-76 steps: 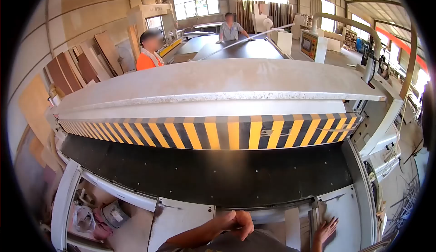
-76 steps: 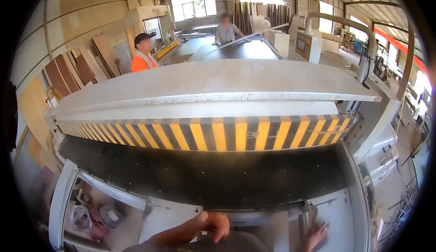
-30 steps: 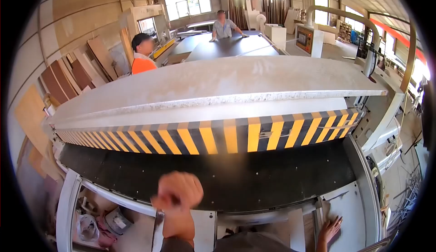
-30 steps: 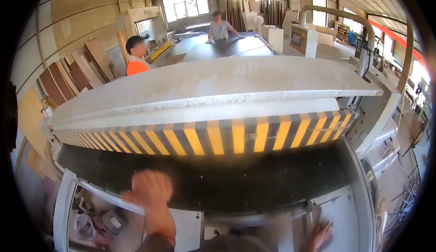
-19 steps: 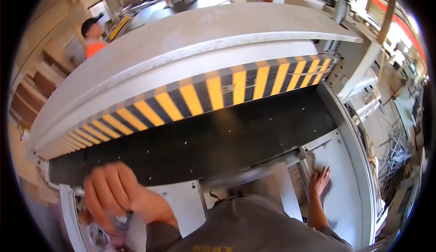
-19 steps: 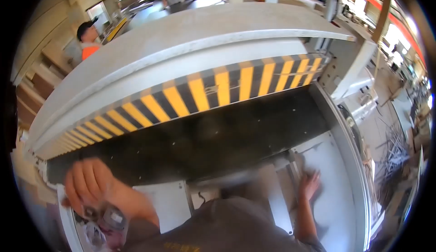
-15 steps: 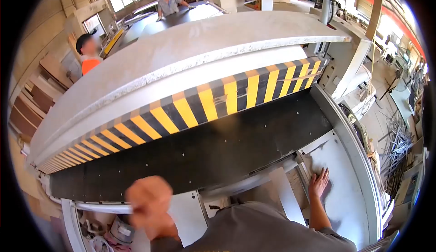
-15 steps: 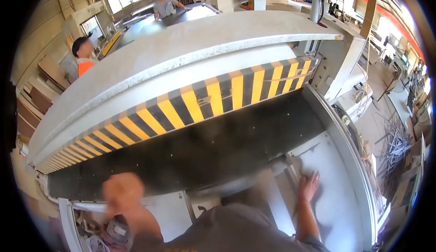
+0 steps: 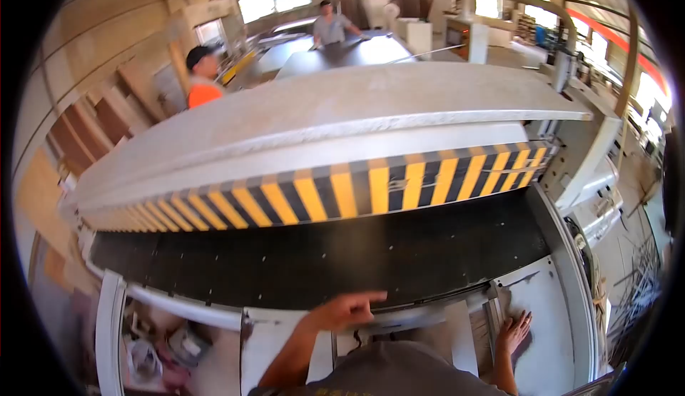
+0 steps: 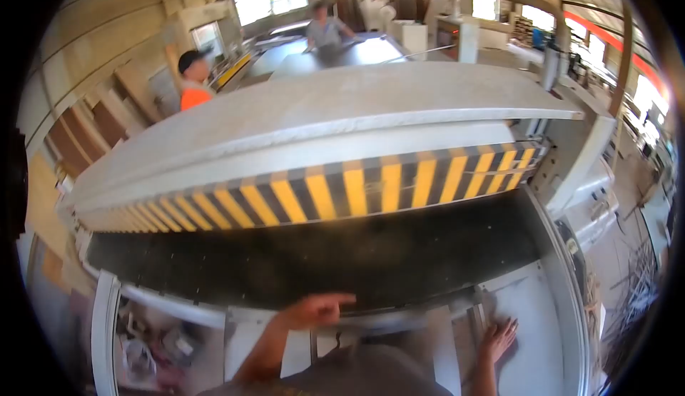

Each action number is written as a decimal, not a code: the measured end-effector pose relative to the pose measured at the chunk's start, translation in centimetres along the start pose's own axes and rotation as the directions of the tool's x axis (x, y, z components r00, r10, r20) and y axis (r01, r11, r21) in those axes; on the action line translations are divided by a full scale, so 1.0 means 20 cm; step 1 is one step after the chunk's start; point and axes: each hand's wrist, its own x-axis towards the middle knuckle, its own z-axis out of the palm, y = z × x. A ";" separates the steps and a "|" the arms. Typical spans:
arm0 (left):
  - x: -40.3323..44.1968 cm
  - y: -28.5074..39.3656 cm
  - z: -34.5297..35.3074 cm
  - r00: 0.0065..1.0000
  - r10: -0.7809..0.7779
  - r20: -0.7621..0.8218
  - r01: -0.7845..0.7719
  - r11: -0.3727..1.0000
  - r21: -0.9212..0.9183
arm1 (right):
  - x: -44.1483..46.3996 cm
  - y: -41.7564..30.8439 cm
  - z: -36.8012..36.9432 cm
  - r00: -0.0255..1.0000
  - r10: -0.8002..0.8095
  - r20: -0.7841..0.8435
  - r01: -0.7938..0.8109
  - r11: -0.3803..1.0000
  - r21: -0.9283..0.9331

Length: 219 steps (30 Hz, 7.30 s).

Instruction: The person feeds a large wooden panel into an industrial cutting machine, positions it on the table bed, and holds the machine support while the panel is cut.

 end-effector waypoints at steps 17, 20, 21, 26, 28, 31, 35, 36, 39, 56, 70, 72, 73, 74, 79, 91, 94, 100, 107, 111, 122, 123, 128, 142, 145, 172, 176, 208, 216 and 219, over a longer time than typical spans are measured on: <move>0.07 0.43 -0.08 0.977 0.174 -0.122 -0.174 0.985 0.011 | -0.06 -0.13 -0.16 0.973 -0.175 -0.150 0.164 0.983 -0.082; 0.08 -0.27 -0.12 0.891 0.104 -0.443 0.215 0.761 0.612 | -0.04 -0.11 -0.16 0.991 -0.079 -0.105 0.074 0.996 -0.051; 0.04 -0.44 -0.13 0.869 -0.099 -0.485 0.276 0.910 0.309 | -0.02 -0.11 -0.16 0.999 -0.018 -0.035 0.016 0.999 -0.047; -0.27 -1.06 -0.04 0.509 -0.012 -0.860 0.493 0.824 0.280 | -0.04 -0.10 -0.14 1.000 0.018 0.011 -0.018 0.998 -0.066; -0.29 -1.08 0.01 0.485 0.143 -0.863 0.501 0.763 0.408 | -0.02 -0.03 -0.08 0.999 0.023 0.026 -0.020 0.996 -0.087; -0.27 -1.05 0.04 0.427 0.139 -0.893 0.522 0.769 0.369 | -0.01 0.06 0.05 0.998 -0.038 -0.041 0.035 0.997 -0.067; -0.25 -1.06 0.04 0.381 0.106 -0.918 0.561 0.763 0.321 | -0.02 0.04 -0.04 0.999 0.033 0.019 -0.033 0.999 -0.030; -0.25 -1.09 0.05 0.377 0.111 -0.920 0.588 0.739 0.330 | -0.03 0.07 -0.04 1.000 -0.005 -0.009 0.005 1.000 -0.003; -0.24 -1.10 0.03 0.374 0.161 -0.914 0.626 0.683 0.376 | -0.03 0.04 -0.10 0.999 0.026 -0.041 -0.024 0.998 0.063; -0.22 -1.20 0.04 0.323 0.096 -0.941 0.630 0.720 0.290 | 0.05 0.28 0.05 0.991 -0.039 -0.126 0.054 0.992 0.117; -0.78 -1.48 -0.52 -0.291 0.349 -0.891 0.547 0.825 0.144 | 0.07 0.02 -0.09 0.995 0.091 0.047 -0.090 0.996 -0.018; -0.76 -1.51 -0.55 -0.239 0.397 -0.886 0.658 0.737 0.153 | 0.08 0.01 -0.06 0.996 0.082 0.035 -0.081 0.996 -0.032; -0.76 -1.51 -0.53 -0.215 0.412 -0.885 0.712 0.687 0.147 | 0.08 0.05 -0.04 0.997 0.070 0.034 -0.069 0.997 -0.045; -0.76 -1.51 -0.52 -0.188 0.452 -0.872 0.712 0.674 0.196 | 0.09 0.08 0.00 0.998 0.061 0.029 -0.059 0.996 -0.068; -0.77 -1.42 -0.52 -0.146 0.386 -0.911 0.735 0.659 0.161 | 0.06 0.05 -0.01 0.997 0.066 0.031 -0.063 0.996 -0.070; -0.74 -1.33 -0.51 -0.296 0.272 -0.915 0.635 0.772 0.024 | 0.11 0.01 0.01 0.982 0.108 0.157 -0.075 0.976 -0.202; -0.73 -1.37 -0.51 -0.271 0.356 -0.895 0.688 0.721 0.078 | 0.11 -0.06 -0.08 0.978 0.118 0.174 -0.087 0.981 -0.176; -0.09 -0.83 -0.17 0.268 0.178 -0.947 -0.235 0.965 0.114 | 0.10 0.03 -0.02 0.996 0.018 0.086 -0.011 0.996 -0.087; 0.27 0.59 0.01 0.388 0.898 -0.208 -0.845 0.437 0.310 | 0.10 0.01 -0.07 0.990 0.078 0.121 -0.068 0.994 -0.085; 0.24 0.98 0.15 0.131 0.975 -0.179 -0.987 0.111 -0.119 | 0.09 0.07 0.00 0.992 0.067 0.110 -0.058 0.995 -0.084; 0.27 1.19 0.14 -0.096 0.995 -0.012 -0.975 -0.096 -0.201 | 0.09 0.11 0.02 0.996 0.025 0.087 -0.020 0.998 -0.066; 0.27 1.19 0.13 -0.114 0.993 0.008 -0.976 -0.111 -0.189 | 0.09 0.11 0.02 0.995 0.035 0.089 -0.029 0.998 -0.062; 0.14 1.22 0.04 0.051 0.998 0.047 -0.999 0.051 -0.014 | 0.10 0.09 0.01 0.991 0.071 0.116 -0.058 0.992 -0.116; 0.16 1.31 0.11 -0.054 0.977 -0.207 -0.998 -0.056 -0.003 | 0.08 -0.01 -0.07 0.985 0.112 0.133 -0.098 0.990 -0.104; 0.18 1.20 0.14 -0.013 0.984 -0.178 -0.997 -0.025 -0.067 | 0.09 0.03 -0.05 0.988 0.050 0.145 -0.034 0.993 -0.111; 0.09 1.01 0.14 0.060 0.956 -0.288 -0.998 0.067 0.013 | 0.08 0.06 0.00 0.992 0.071 0.102 -0.063 0.995 -0.078; -0.02 1.14 0.26 0.229 0.887 -0.400 -0.955 0.125 -0.270 | 0.09 0.07 0.00 0.990 0.072 0.118 -0.060 0.993 -0.102; 0.03 1.21 0.23 0.155 0.984 -0.088 -0.899 0.103 -0.426 | 0.09 0.09 0.05 0.993 0.069 0.095 -0.058 0.992 -0.111; 0.08 1.17 0.24 0.134 0.988 -0.079 -0.895 0.086 -0.439 | 0.11 0.15 0.10 0.992 0.057 0.113 -0.044 0.992 -0.115; 0.13 1.16 0.25 0.016 0.992 -0.127 -0.926 -0.033 -0.376 | 0.09 0.08 0.06 0.986 0.087 0.140 -0.072 0.991 -0.113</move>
